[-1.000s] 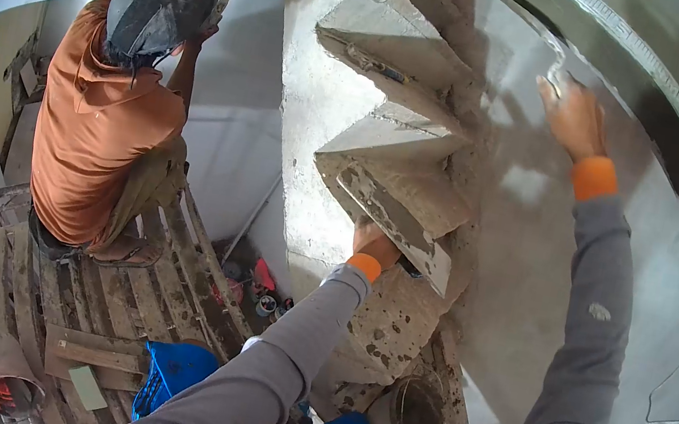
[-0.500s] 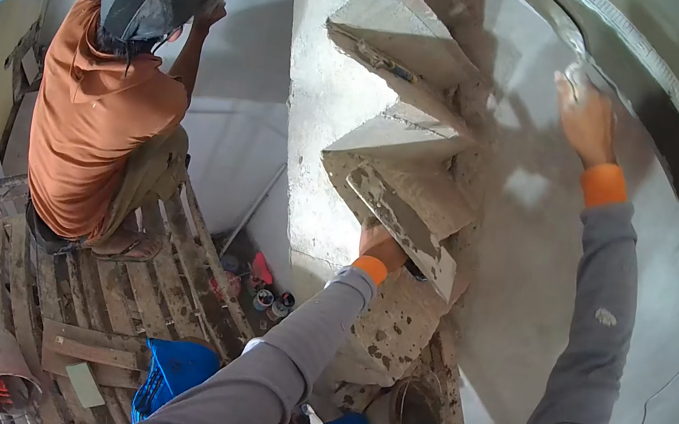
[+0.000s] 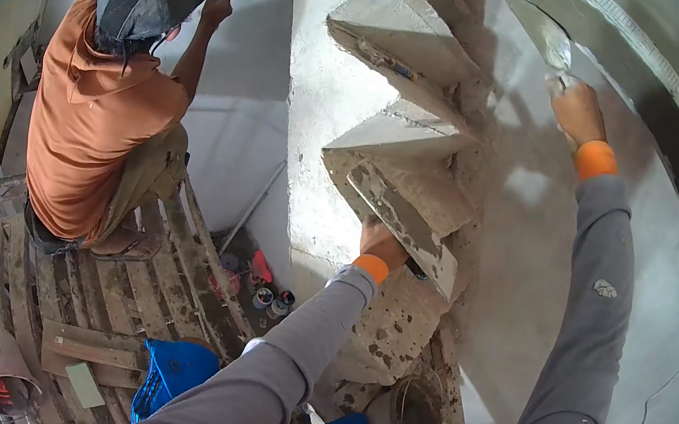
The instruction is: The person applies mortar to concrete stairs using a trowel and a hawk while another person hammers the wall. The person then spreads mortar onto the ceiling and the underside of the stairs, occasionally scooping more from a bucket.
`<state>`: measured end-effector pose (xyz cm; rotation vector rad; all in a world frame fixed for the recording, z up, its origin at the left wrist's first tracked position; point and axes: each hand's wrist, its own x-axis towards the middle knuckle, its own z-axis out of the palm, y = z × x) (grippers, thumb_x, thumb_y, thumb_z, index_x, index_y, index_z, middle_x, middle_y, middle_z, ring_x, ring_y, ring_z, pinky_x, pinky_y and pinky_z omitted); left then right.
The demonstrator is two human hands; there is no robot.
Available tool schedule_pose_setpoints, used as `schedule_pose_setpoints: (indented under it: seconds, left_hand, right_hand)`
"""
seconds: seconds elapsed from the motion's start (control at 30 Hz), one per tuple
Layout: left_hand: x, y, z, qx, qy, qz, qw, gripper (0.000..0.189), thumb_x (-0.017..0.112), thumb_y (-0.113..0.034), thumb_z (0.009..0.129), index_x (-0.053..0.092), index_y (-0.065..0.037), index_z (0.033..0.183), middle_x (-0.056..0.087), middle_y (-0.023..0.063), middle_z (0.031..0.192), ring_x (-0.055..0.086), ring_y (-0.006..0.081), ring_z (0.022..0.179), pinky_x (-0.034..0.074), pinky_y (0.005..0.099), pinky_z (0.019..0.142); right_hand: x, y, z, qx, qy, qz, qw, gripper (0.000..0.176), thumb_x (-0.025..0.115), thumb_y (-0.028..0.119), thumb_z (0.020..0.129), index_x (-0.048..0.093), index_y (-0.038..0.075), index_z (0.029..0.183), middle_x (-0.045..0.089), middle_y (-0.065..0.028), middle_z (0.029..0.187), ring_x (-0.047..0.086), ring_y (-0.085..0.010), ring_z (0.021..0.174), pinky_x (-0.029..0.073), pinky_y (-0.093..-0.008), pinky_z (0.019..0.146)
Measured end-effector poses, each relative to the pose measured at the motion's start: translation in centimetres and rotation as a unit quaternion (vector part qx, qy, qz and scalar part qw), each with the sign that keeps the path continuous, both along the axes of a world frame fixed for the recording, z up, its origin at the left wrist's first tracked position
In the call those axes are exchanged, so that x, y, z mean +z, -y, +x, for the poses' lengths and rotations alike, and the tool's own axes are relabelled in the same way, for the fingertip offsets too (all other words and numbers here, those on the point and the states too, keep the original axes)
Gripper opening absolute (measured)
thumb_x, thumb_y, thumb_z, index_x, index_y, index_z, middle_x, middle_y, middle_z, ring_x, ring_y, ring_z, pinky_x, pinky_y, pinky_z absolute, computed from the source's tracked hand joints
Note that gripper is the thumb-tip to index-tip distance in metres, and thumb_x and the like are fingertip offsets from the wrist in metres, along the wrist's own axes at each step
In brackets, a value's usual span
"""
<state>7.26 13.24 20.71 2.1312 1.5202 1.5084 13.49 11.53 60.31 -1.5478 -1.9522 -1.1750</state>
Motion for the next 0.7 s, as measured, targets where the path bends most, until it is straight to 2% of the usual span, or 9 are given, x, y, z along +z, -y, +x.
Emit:
schedule_pose_setpoints:
  seconds: [0.1,0.2,0.3,0.4,0.5,0.7]
  left_hand:
    - [0.5,0.5,-0.6,-0.044,-0.037,-0.062,0.996,0.044,0.049,-0.036,0.084,0.052,-0.020,0.124,0.046,0.0047,0.133,0.040,0.0253,0.123,0.028,0.0431,0.100]
    - [0.5,0.6,-0.5,-0.027,-0.016,-0.036,0.999,0.045,0.049,-0.037,0.084,0.051,-0.020,0.125,0.045,0.0048,0.134,0.040,0.0254,0.123,0.027,0.0432,0.101]
    - [0.7,0.9,-0.6,-0.034,0.002,-0.053,0.998,0.043,0.050,-0.037,0.084,0.053,-0.020,0.124,0.047,0.0052,0.133,0.040,0.0256,0.123,0.028,0.0416,0.100]
    - [1.2,1.1,-0.8,-0.023,-0.019,-0.063,0.998,0.042,0.050,-0.036,0.083,0.053,-0.020,0.123,0.047,0.0054,0.132,0.040,0.0260,0.122,0.029,0.0401,0.100]
    - [0.7,0.4,-0.5,-0.040,-0.034,-0.066,0.996,0.043,0.049,-0.035,0.084,0.051,-0.020,0.125,0.043,0.0054,0.135,0.039,0.0259,0.123,0.029,0.0397,0.100]
    - [1.3,1.3,-1.0,-0.040,-0.042,-0.067,0.996,0.043,0.048,-0.033,0.085,0.050,-0.019,0.126,0.043,0.0050,0.135,0.036,0.0259,0.125,0.028,0.0422,0.102]
  right_hand:
    - [0.5,0.7,-2.3,-0.026,0.012,0.031,0.999,0.040,0.049,0.038,0.086,0.061,0.004,0.101,0.060,-0.0225,0.103,0.055,-0.0411,0.097,0.044,-0.0462,0.084]
    - [1.4,-0.3,-1.1,-0.057,-0.003,0.026,0.998,0.038,0.049,0.038,0.086,0.061,0.005,0.101,0.060,-0.0216,0.103,0.056,-0.0406,0.097,0.045,-0.0460,0.083]
    - [-0.5,0.3,0.3,-0.049,-0.004,0.029,0.998,0.039,0.049,0.039,0.085,0.061,0.003,0.097,0.060,-0.0224,0.102,0.057,-0.0398,0.096,0.045,-0.0455,0.083]
    - [-1.6,1.6,-0.8,-0.042,0.011,0.073,0.996,0.041,0.050,0.040,0.086,0.062,0.002,0.095,0.061,-0.0232,0.099,0.057,-0.0388,0.095,0.045,-0.0456,0.082]
    - [-0.5,2.2,-2.5,-0.073,0.045,0.087,0.992,0.040,0.049,0.040,0.086,0.062,0.003,0.096,0.062,-0.0222,0.096,0.058,-0.0382,0.093,0.046,-0.0459,0.081]
    - [0.3,5.8,-1.3,0.001,0.074,0.130,0.989,0.040,0.047,0.040,0.088,0.059,0.006,0.103,0.062,-0.0223,0.094,0.058,-0.0404,0.090,0.045,-0.0477,0.078]
